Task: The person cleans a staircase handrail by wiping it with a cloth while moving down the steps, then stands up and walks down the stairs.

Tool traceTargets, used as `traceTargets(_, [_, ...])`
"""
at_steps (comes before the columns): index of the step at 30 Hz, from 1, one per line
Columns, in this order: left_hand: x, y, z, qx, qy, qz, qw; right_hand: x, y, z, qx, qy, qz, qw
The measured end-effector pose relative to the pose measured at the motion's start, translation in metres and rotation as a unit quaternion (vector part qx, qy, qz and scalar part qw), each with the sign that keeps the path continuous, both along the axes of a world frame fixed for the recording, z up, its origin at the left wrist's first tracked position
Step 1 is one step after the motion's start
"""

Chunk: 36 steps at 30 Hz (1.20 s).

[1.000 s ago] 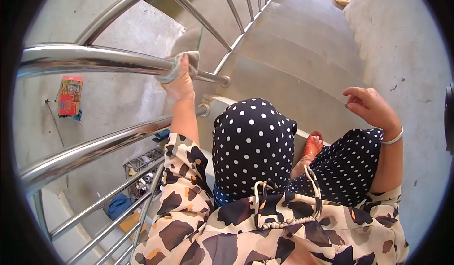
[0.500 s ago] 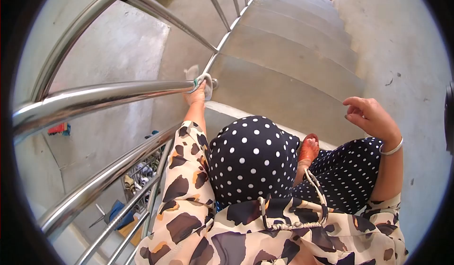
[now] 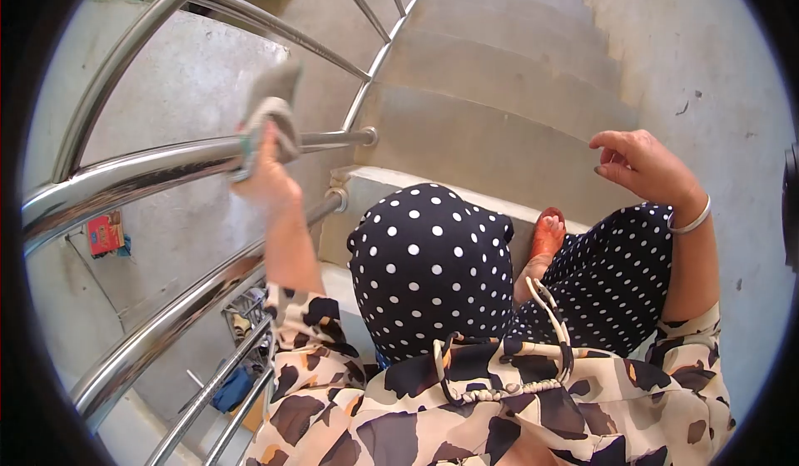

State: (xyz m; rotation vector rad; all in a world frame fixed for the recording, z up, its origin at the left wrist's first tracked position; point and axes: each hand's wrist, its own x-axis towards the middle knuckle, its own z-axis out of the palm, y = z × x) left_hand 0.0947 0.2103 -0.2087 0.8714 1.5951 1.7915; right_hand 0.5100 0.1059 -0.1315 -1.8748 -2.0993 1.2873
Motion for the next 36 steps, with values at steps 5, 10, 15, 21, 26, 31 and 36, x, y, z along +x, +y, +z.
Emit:
traceTargets(5, [0.001,0.002,0.029,0.103,0.077,-0.064,0.990,-0.002,0.003,0.003,-0.007,0.015,-0.003,1.000])
traceTargets(10, [-0.002,-0.002,-0.055,0.009,0.088,-0.063,0.994,0.001,0.001,-0.002,-0.021,0.006,-0.016,1.000])
traceTargets(15, [-0.008,0.007,-0.134,-0.076,0.132,-0.047,0.987,0.001,0.008,-0.008,-0.005,0.029,0.000,1.000])
traceTargets(21, [0.004,0.002,-0.181,-0.246,0.074,-0.012,0.966,-0.003,0.006,-0.003,-0.013,0.005,0.005,1.000])
traceTargets(26, [-0.007,0.005,-0.183,-0.279,-0.005,-0.031,0.960,-0.004,0.007,-0.006,-0.023,0.003,-0.007,1.000])
traceTargets(31, [-0.012,-0.004,-0.128,-0.212,-0.029,-0.019,0.977,-0.010,0.002,0.000,-0.010,-0.002,-0.002,1.000])
traceTargets(36, [-0.008,0.001,-0.014,-0.045,-0.006,-0.095,0.994,-0.016,0.004,0.007,0.031,0.027,0.035,0.999])
